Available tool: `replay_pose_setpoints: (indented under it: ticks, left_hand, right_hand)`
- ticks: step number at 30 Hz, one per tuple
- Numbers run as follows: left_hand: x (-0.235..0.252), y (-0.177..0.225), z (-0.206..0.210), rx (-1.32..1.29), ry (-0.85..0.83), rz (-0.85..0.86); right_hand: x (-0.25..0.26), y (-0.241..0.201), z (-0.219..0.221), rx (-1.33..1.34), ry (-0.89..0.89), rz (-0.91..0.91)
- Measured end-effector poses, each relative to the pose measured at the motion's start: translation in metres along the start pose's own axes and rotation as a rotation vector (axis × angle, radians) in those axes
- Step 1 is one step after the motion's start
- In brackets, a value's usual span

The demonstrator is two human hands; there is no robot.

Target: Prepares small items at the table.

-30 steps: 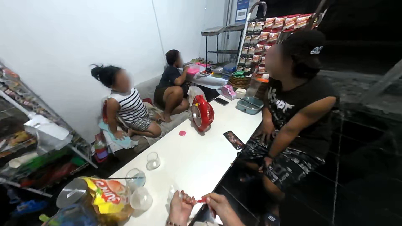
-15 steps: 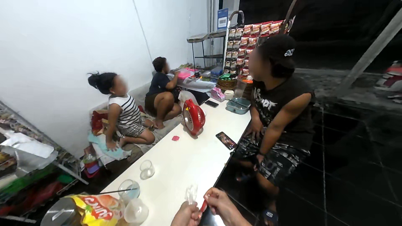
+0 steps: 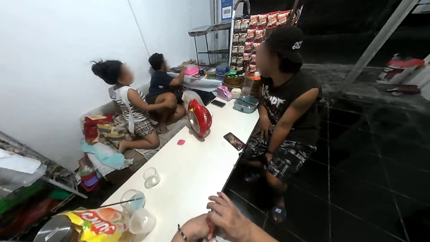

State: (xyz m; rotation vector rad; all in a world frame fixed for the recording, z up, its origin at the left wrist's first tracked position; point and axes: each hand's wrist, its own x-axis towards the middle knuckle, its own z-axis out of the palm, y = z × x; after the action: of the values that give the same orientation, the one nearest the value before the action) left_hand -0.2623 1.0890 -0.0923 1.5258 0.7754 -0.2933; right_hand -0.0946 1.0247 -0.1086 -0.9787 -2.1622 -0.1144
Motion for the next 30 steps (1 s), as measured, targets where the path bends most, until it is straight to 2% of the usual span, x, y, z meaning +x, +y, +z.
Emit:
replay_pose_setpoints:
  ticks: [4, 6, 8, 10, 13, 16, 20, 23, 26, 30]
  left_hand:
    - [-0.012, 0.025, -0.003, 0.257, -0.075, -0.050]
    - [-0.025, 0.048, 0.001, 0.301, -0.062, -0.094]
    - [-0.027, 0.053, 0.003, 0.295, -0.042, -0.122]
    - [-0.022, 0.044, 0.004, 0.231, 0.002, -0.119]
    - [0.001, 0.004, 0.002, -0.002, 0.121, -0.060]
    - [0.006, -0.010, 0.001, -0.187, 0.219, -0.043]
    - [0.002, -0.019, 0.006, -0.581, 0.252, 0.079]
    - [-0.003, -0.013, 0.013, -0.715, 0.339, 0.105]
    - [-0.006, -0.004, 0.022, -0.568, 0.471, 0.116]
    - [-0.009, 0.007, 0.026, -0.095, 0.546, 0.108]
  right_hand:
    - [-0.006, 0.003, 0.007, 0.001, 0.016, -0.066]
    - [-0.009, 0.002, 0.010, -0.007, 0.029, -0.058]
    - [-0.012, 0.000, 0.012, 0.003, 0.035, -0.019]
    - [-0.014, -0.002, 0.013, 0.049, 0.045, 0.037]
    - [-0.016, -0.003, 0.014, 0.102, 0.055, 0.107]
    - [-0.019, -0.002, 0.017, 0.162, 0.100, 0.175]
    - [-0.019, -0.005, 0.019, 0.297, 0.154, 0.364]
    - [-0.013, -0.011, 0.015, 0.372, 0.167, 0.568]
    - [-0.005, -0.014, 0.005, 0.537, 0.054, 0.854]
    - [-0.001, -0.006, -0.002, 0.793, -0.098, 1.204]
